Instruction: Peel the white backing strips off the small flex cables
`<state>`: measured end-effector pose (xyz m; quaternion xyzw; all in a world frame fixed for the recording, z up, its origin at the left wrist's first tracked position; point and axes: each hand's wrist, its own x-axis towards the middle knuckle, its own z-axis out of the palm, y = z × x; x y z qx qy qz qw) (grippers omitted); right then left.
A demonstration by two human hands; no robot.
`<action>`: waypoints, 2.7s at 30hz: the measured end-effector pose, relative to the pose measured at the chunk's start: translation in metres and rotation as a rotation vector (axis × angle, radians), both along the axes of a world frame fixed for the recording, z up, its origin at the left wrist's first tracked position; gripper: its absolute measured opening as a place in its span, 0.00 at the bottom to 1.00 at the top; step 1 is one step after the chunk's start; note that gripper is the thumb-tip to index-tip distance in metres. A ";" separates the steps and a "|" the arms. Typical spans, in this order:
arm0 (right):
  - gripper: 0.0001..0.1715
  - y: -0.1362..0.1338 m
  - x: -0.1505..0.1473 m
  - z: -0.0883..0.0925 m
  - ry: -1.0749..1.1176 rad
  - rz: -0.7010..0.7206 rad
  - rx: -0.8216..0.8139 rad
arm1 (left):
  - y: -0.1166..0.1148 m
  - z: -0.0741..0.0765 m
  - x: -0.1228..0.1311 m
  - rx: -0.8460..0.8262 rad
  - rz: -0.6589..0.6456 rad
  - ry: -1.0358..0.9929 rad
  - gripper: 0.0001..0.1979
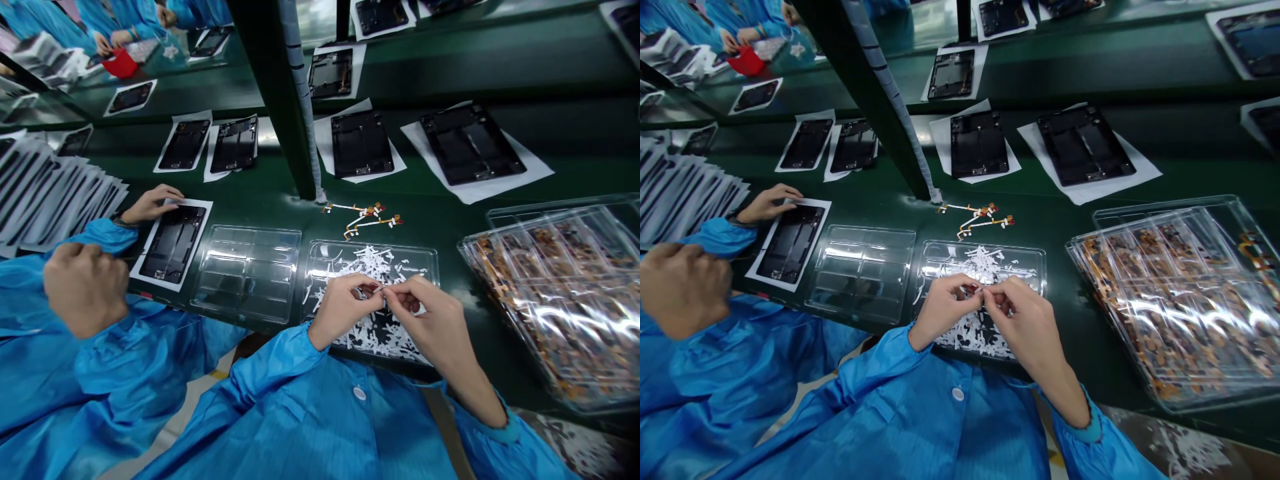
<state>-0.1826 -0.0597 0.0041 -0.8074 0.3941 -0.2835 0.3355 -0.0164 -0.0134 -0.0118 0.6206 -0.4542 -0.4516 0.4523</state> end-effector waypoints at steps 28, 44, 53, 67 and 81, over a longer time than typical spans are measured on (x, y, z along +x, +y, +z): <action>0.07 0.007 -0.015 0.022 -0.019 -0.003 -0.129 | 0.008 0.001 0.018 0.097 -0.072 0.299 0.17; 0.08 0.014 0.011 0.002 0.244 0.007 -0.570 | 0.015 0.008 0.009 -0.104 0.027 0.022 0.07; 0.02 -0.002 -0.004 0.014 0.151 -0.090 -0.278 | 0.030 0.028 0.032 -0.118 -0.035 -0.129 0.08; 0.16 -0.084 0.033 0.000 0.459 0.191 -0.169 | 0.086 0.021 0.188 0.025 0.721 0.194 0.16; 0.16 -0.159 0.086 -0.045 0.582 0.369 -0.080 | 0.119 -0.043 0.196 -0.038 1.024 -0.376 0.17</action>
